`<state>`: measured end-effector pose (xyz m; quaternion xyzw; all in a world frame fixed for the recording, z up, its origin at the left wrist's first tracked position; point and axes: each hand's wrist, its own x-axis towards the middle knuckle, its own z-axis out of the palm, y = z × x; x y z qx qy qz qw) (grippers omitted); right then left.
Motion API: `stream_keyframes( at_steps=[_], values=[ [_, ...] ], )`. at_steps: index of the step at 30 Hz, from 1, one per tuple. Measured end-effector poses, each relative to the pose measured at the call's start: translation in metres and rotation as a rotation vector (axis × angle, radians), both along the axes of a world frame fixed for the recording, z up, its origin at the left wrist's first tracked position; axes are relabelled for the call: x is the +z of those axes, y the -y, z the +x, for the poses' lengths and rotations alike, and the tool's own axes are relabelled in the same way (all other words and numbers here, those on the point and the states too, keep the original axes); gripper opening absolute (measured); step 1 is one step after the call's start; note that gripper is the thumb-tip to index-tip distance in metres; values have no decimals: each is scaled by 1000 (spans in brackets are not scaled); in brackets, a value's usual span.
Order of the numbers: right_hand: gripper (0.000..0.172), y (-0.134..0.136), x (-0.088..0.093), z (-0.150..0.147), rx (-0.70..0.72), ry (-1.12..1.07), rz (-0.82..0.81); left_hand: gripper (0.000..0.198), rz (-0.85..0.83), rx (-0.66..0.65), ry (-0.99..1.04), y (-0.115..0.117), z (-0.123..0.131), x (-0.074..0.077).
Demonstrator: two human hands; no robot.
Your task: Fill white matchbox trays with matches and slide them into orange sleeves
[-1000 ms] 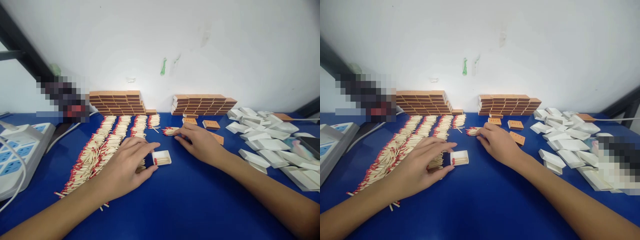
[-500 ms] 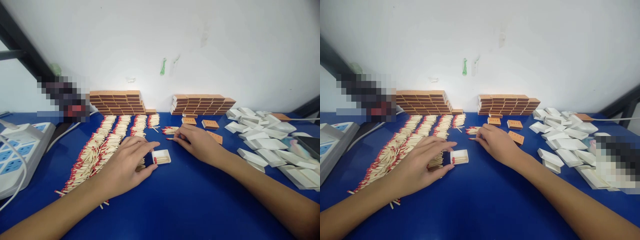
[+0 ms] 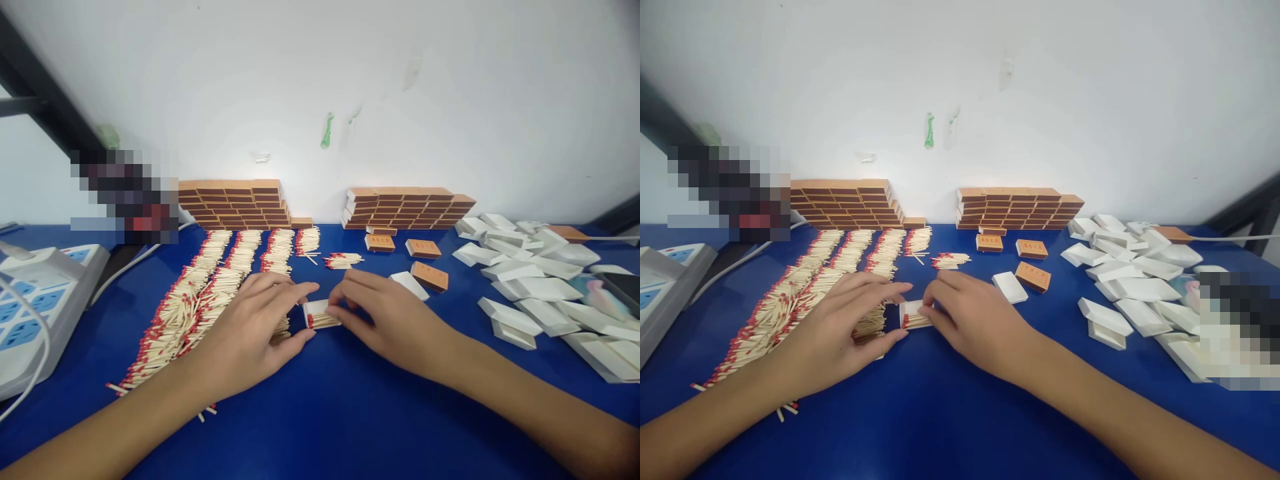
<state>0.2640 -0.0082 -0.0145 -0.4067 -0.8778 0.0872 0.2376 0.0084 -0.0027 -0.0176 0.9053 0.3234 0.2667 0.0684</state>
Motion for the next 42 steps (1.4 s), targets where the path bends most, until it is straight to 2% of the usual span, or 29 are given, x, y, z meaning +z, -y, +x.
stream_keyframes(
  at_steps=[5,10,16,30,42],
  values=[
    [16,-28,-7,25,-154,13,105,49,-8,-14,-8,2,0,1],
    [16,-43,-20,37,-176,76,96,48,4,-16,-4,2,1,2],
    [20,-43,-20,34,-184,100,105,47,16,-22,-4,2,1,2],
    [11,-42,-15,33,-177,46,54,48,10,-16,-1,1,0,1],
    [11,-40,-15,33,-161,61,11,47,11,-19,-5,1,1,1]
  ],
)
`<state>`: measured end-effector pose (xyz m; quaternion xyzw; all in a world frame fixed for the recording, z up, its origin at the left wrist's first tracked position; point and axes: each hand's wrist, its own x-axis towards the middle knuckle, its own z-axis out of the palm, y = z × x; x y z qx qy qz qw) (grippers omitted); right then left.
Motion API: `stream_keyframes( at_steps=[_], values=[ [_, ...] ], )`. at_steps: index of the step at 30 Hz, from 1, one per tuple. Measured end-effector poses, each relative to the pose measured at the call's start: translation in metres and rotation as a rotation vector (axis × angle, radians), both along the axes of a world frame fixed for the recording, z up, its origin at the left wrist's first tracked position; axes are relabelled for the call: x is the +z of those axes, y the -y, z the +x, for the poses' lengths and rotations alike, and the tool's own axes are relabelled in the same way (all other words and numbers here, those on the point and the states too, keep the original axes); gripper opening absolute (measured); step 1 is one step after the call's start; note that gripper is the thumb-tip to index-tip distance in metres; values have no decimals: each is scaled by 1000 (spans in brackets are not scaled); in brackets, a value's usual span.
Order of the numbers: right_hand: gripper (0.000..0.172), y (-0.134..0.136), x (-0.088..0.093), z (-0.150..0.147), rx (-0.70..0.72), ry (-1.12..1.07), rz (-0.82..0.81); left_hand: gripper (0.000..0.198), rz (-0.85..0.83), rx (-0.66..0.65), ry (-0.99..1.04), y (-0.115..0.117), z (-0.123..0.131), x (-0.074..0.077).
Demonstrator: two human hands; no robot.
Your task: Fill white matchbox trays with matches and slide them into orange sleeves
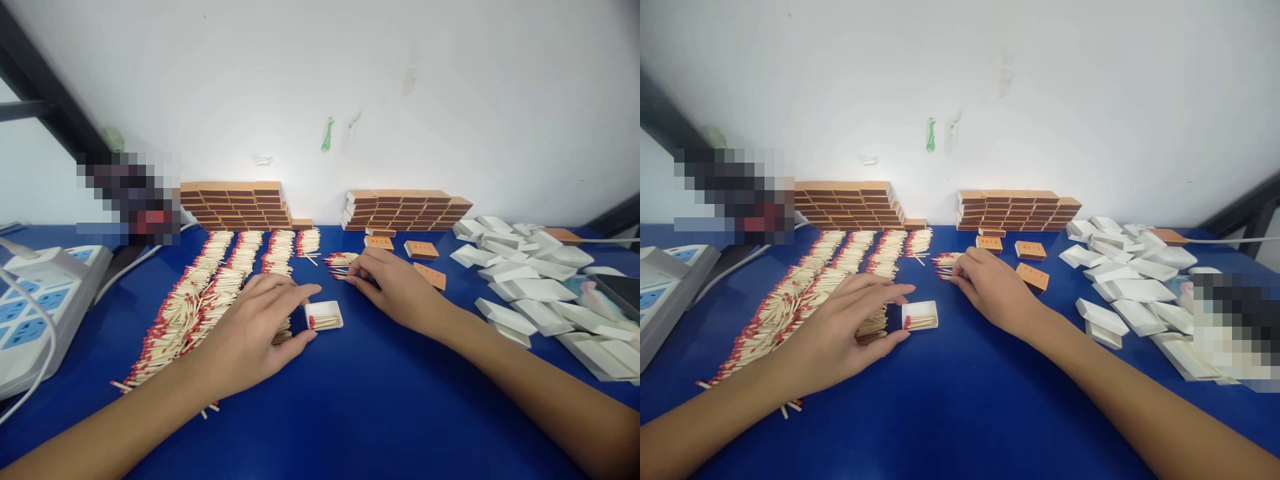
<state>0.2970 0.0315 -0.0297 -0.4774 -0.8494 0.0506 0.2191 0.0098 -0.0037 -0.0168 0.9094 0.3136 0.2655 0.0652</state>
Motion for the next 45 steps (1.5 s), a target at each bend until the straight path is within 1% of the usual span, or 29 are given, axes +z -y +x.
stream_keyframes(
  at_steps=[5,12,22,27,31,35,40,45],
  values=[
    [10,1,1,0,-4,13,-12,46,5,4,-10,0,-1,0],
    [14,0,1,1,-5,37,-48,47,-7,5,-6,-1,-1,-1],
    [14,13,10,-5,10,87,-71,47,4,11,-16,-2,-2,-3],
    [13,12,11,-4,-12,115,-97,47,6,9,-17,-2,-2,-2],
    [7,9,12,-3,-37,92,-107,47,8,4,-18,-2,-2,-2],
    [12,8,13,-1,-46,99,-153,47,13,3,-17,0,-2,-2],
    [13,17,21,-8,-11,41,-135,48,1,17,-25,-1,-2,-3],
    [8,40,26,-30,103,-27,-97,50,-12,15,-23,-1,-2,-2]
  ],
)
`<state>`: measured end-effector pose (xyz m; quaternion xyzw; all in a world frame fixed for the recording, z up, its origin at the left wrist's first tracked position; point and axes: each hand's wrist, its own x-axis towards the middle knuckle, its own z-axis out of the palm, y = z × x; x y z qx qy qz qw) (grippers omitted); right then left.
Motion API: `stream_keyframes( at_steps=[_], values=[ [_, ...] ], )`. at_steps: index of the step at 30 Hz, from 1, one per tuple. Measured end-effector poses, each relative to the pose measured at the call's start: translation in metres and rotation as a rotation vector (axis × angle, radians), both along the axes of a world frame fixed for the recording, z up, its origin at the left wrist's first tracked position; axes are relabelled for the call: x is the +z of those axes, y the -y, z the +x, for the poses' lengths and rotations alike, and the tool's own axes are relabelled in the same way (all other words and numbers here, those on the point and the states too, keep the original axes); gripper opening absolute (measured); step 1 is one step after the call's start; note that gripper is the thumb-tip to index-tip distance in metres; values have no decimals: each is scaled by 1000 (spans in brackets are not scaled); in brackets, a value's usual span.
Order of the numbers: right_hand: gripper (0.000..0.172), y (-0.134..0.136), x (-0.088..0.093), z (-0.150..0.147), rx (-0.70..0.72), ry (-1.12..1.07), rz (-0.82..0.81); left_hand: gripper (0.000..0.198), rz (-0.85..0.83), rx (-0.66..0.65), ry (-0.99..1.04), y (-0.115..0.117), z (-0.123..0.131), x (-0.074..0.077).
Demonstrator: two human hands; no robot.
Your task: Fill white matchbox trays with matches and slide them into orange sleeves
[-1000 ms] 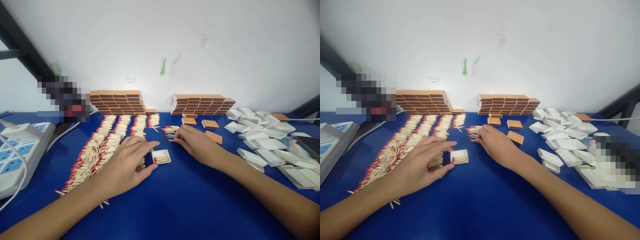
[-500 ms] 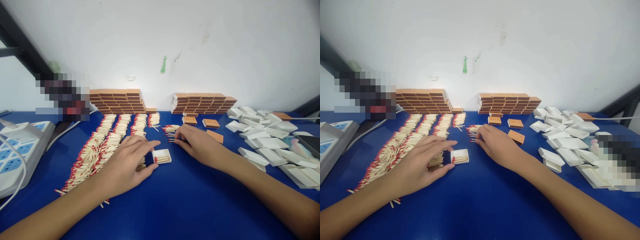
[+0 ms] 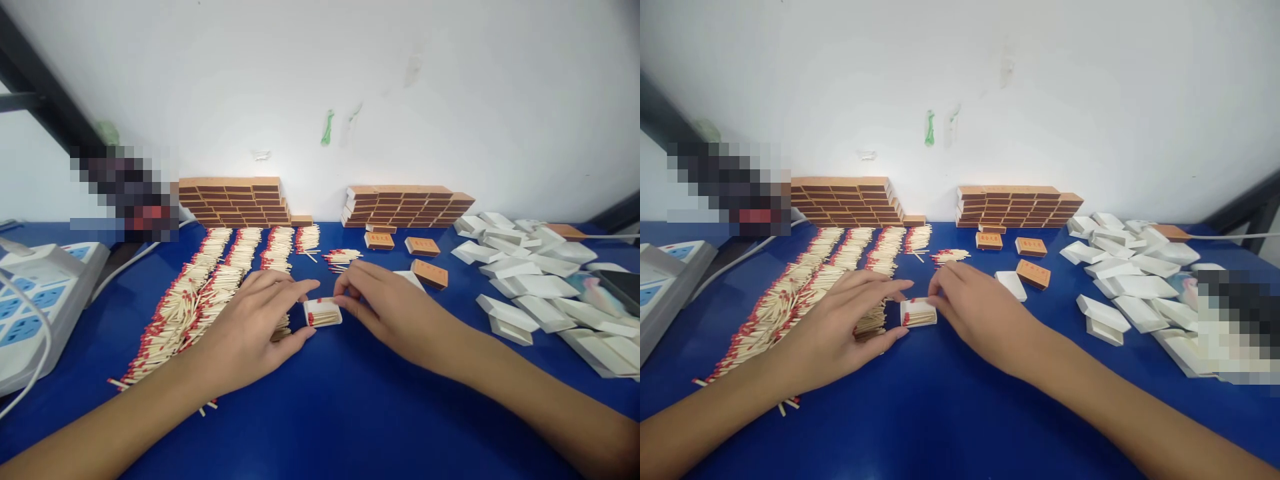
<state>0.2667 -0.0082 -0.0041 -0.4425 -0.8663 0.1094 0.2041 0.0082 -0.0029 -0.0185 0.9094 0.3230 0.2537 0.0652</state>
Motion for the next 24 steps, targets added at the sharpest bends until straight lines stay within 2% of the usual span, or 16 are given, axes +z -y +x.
stream_keyframes(
  at_steps=[5,11,14,24],
  values=[
    [6,1,-5,-2,43,-39,-36,51,-22,-1,12,0,1,0],
    [10,-32,-15,24,-187,-92,25,49,-21,-2,4,0,0,0],
    [9,-40,-20,29,-181,-52,-14,49,-16,-7,9,1,0,1],
    [14,-38,-22,20,-189,38,2,51,-18,-6,10,2,2,2]
  ],
)
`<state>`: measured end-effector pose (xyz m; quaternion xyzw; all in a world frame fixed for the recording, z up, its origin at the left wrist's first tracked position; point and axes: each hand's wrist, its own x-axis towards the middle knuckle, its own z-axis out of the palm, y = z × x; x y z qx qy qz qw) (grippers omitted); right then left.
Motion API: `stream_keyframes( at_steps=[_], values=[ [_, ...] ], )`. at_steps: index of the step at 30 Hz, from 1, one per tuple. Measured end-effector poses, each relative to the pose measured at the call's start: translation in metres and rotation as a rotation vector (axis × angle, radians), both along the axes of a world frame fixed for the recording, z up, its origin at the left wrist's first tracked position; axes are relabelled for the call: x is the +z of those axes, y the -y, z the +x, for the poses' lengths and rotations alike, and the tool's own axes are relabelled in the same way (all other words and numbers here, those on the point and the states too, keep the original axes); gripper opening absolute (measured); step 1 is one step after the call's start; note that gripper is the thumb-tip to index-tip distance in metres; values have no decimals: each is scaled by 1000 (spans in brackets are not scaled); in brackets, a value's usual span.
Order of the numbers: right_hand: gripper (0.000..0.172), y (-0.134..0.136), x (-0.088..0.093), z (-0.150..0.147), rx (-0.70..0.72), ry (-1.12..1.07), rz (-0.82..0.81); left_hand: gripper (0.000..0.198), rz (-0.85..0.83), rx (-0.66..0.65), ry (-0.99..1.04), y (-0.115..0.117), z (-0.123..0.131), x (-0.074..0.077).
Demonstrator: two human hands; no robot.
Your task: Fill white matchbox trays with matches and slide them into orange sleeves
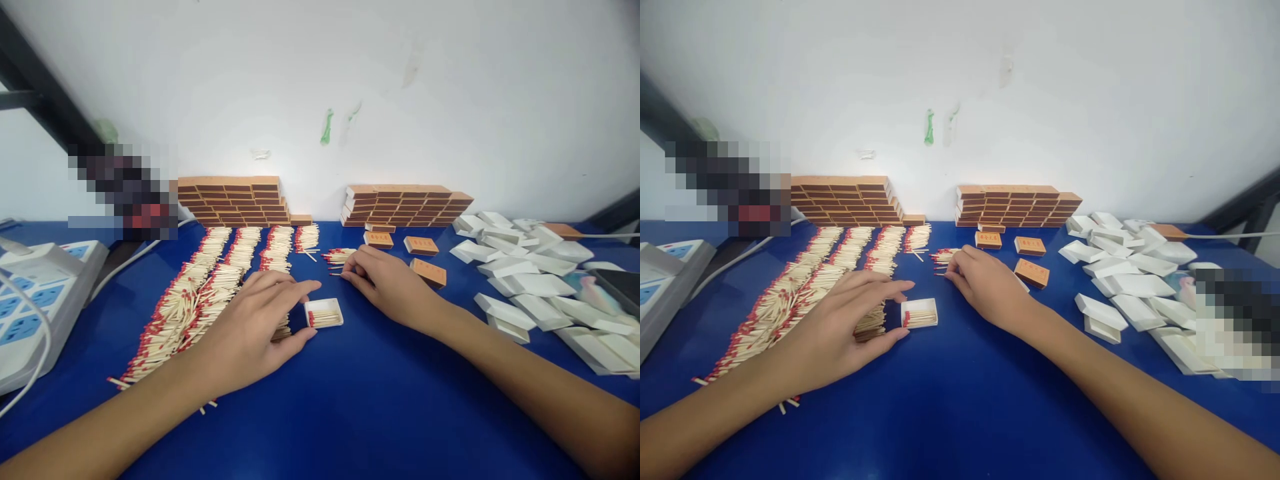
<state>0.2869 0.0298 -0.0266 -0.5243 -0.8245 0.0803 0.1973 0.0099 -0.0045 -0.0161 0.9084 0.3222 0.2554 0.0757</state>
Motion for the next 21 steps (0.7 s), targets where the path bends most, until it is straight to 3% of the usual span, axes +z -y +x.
stream_keyframes(
  at_steps=[4,8,13,17,21],
  values=[
    [7,-2,-4,0,-13,-30,22,50,1,1,-4,0,0,-1],
    [12,-4,-5,2,-3,-14,22,50,2,4,-4,0,-1,-2],
    [13,3,6,0,5,-6,-15,51,9,7,-8,0,-1,-1],
    [13,24,18,-12,109,-85,-14,52,10,17,-9,-1,-2,-1],
    [8,39,19,-24,226,-75,-60,52,3,11,0,-1,-1,-1]
  ],
)
